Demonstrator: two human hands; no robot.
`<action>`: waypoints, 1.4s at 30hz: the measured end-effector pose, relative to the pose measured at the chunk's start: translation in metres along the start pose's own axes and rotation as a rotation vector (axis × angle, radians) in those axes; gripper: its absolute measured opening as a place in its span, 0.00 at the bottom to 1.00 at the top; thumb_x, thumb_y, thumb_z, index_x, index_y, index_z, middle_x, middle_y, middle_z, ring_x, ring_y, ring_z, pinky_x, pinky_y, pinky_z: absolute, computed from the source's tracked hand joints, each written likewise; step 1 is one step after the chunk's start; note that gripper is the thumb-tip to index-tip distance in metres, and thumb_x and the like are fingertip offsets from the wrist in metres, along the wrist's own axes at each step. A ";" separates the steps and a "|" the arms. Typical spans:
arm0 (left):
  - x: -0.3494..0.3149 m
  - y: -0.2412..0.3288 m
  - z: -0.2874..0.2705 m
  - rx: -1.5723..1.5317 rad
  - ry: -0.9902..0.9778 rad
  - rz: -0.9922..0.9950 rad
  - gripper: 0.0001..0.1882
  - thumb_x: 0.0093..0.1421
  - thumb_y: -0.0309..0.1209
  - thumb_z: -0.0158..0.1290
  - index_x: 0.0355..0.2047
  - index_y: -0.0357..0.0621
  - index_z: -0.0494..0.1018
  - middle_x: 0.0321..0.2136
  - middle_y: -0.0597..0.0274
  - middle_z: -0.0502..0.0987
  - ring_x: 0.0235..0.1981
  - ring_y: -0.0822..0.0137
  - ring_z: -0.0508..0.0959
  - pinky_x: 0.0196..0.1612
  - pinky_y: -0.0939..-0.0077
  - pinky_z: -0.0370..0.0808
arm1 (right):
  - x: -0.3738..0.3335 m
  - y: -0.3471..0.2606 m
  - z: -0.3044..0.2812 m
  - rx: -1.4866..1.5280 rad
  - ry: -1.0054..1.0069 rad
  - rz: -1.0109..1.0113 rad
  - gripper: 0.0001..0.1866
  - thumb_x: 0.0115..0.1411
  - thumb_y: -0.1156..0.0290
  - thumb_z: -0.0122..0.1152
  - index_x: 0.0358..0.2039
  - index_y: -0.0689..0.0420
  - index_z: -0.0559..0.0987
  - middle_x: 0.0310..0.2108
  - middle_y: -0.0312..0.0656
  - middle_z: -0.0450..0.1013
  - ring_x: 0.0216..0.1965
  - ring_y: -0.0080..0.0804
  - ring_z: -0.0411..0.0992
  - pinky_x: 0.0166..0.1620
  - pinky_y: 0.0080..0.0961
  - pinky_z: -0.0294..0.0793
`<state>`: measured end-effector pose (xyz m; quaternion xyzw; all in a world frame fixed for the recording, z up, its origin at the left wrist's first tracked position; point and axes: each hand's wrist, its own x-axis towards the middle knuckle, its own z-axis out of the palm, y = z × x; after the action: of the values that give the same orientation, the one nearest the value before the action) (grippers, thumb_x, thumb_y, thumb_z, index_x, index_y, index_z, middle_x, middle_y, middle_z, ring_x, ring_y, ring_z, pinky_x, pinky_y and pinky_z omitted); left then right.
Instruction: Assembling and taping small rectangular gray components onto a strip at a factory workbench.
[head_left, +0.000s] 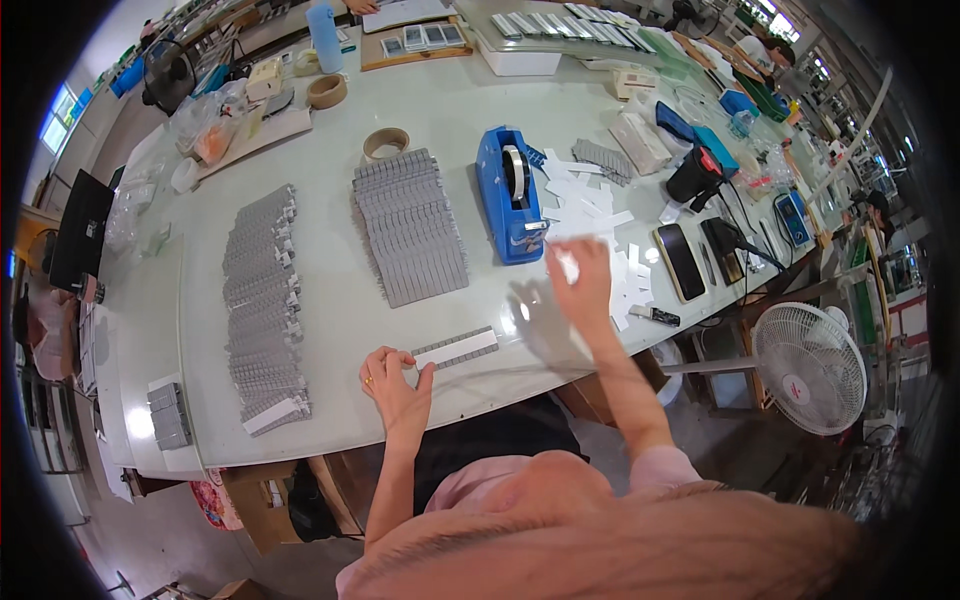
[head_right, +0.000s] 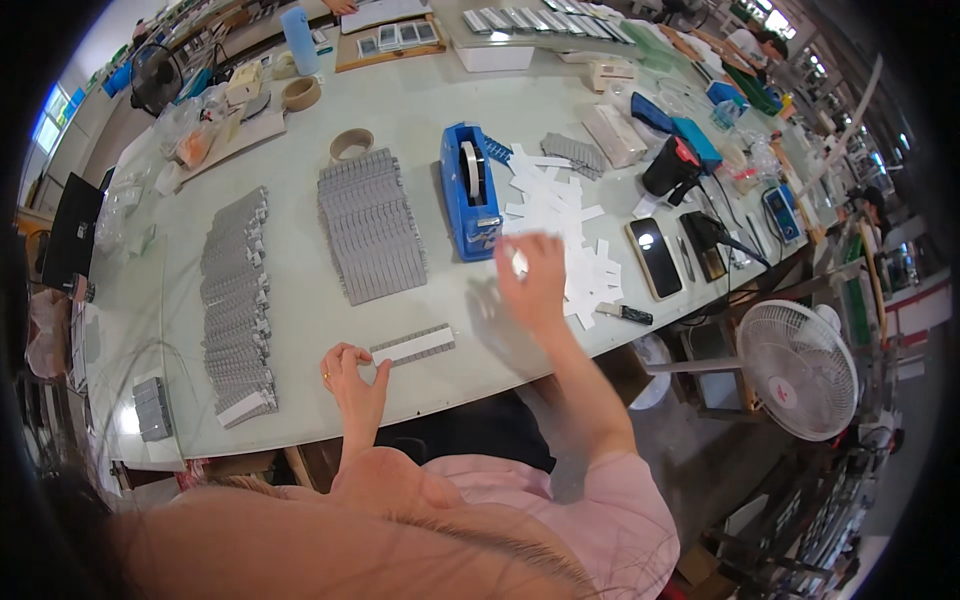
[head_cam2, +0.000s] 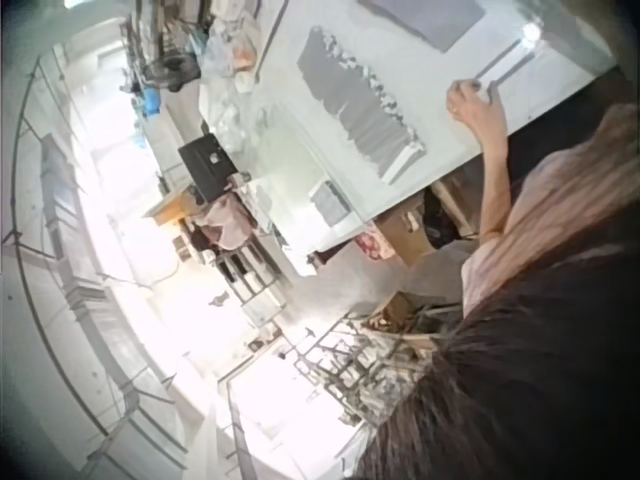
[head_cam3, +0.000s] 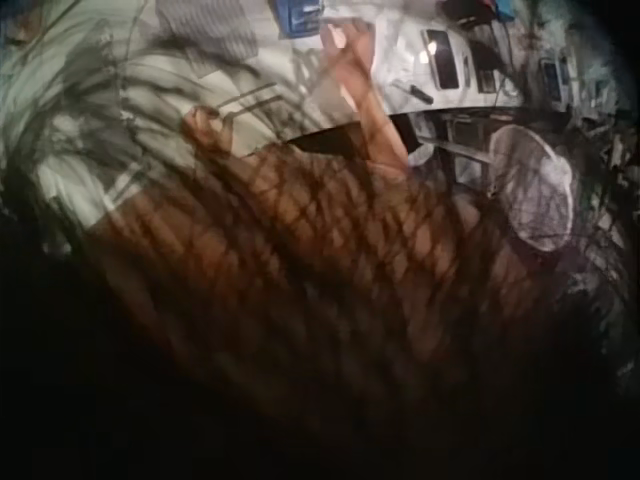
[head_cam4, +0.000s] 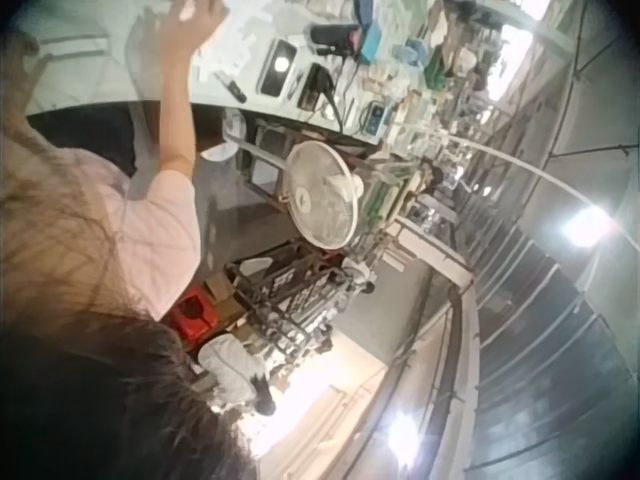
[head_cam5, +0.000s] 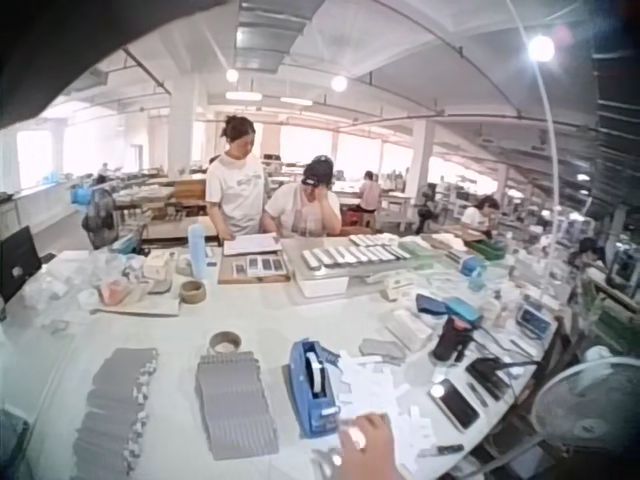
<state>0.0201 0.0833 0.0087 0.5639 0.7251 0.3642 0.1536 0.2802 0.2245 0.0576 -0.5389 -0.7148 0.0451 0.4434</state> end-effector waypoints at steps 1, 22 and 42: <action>0.001 0.001 0.001 0.001 0.009 0.011 0.19 0.47 0.26 0.68 0.35 0.48 0.70 0.47 0.59 0.66 0.54 0.52 0.62 0.59 0.54 0.56 | 0.022 0.007 -0.002 -0.018 0.027 0.017 0.09 0.56 0.69 0.65 0.39 0.52 0.83 0.35 0.40 0.74 0.41 0.42 0.68 0.46 0.35 0.68; -0.006 -0.004 0.001 -0.067 0.131 0.114 0.16 0.49 0.22 0.65 0.34 0.47 0.70 0.43 0.58 0.68 0.51 0.53 0.66 0.56 0.56 0.60 | 0.024 0.010 0.017 0.084 0.008 0.192 0.06 0.54 0.68 0.69 0.30 0.56 0.83 0.43 0.39 0.70 0.49 0.40 0.63 0.54 0.35 0.62; -0.041 0.011 -0.031 -0.244 -0.105 0.191 0.14 0.48 0.22 0.64 0.35 0.44 0.76 0.38 0.60 0.77 0.44 0.55 0.75 0.49 0.62 0.71 | -0.103 -0.109 0.017 0.030 -0.640 -0.495 0.13 0.50 0.74 0.69 0.37 0.52 0.77 0.50 0.39 0.68 0.53 0.44 0.64 0.52 0.41 0.60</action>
<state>0.0211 0.0351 0.0296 0.6258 0.6096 0.4324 0.2233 0.1920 0.1027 0.0459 -0.3026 -0.9242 0.1126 0.2038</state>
